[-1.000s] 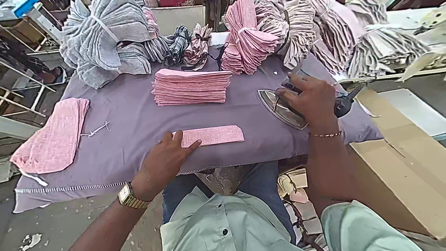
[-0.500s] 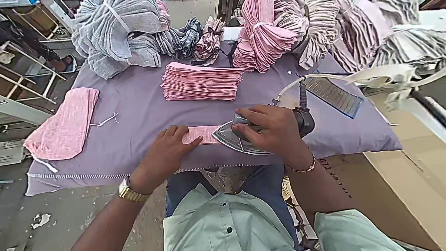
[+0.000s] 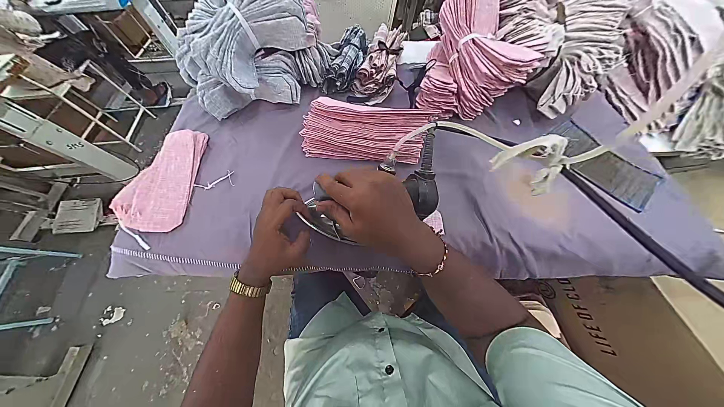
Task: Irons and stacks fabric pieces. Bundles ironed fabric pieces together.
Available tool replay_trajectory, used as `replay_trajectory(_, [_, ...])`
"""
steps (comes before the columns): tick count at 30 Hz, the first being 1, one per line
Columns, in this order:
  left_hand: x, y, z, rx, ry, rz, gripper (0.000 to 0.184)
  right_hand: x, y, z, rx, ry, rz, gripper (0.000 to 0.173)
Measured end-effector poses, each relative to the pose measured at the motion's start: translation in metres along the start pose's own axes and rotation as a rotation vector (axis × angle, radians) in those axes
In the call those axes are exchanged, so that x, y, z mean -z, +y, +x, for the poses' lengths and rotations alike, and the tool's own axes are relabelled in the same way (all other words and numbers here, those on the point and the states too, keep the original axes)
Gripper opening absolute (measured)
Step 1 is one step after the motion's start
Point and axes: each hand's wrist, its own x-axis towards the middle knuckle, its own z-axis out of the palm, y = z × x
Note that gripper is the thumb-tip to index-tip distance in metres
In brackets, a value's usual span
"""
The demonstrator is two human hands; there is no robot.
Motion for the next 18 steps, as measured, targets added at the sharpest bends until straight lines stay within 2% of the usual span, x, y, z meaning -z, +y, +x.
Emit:
replay_trajectory(4, [0.003,-0.003,0.0,0.085,0.12,-0.058,0.016,0.012,0.006,-0.008,0.056,-0.05,0.034,0.037])
replay_trajectory(9, [-0.006,-0.001,0.006,0.166,-0.051,0.25,0.061,0.054,0.033,-0.051,-0.01,-0.104,0.076,0.033])
replay_trajectory(11, [-0.007,0.001,0.006,0.163,-0.071,0.285,0.06,0.073,0.05,-0.076,-0.069,-0.076,0.038,0.033])
replay_trajectory(15, [-0.011,0.003,0.004,0.104,-0.064,0.245,0.04,0.1,0.072,-0.126,-0.187,0.023,-0.194,0.038])
replay_trajectory(18, [-0.012,0.003,0.003,0.063,-0.084,0.253,0.034,0.117,0.089,-0.146,-0.222,0.027,-0.237,0.04])
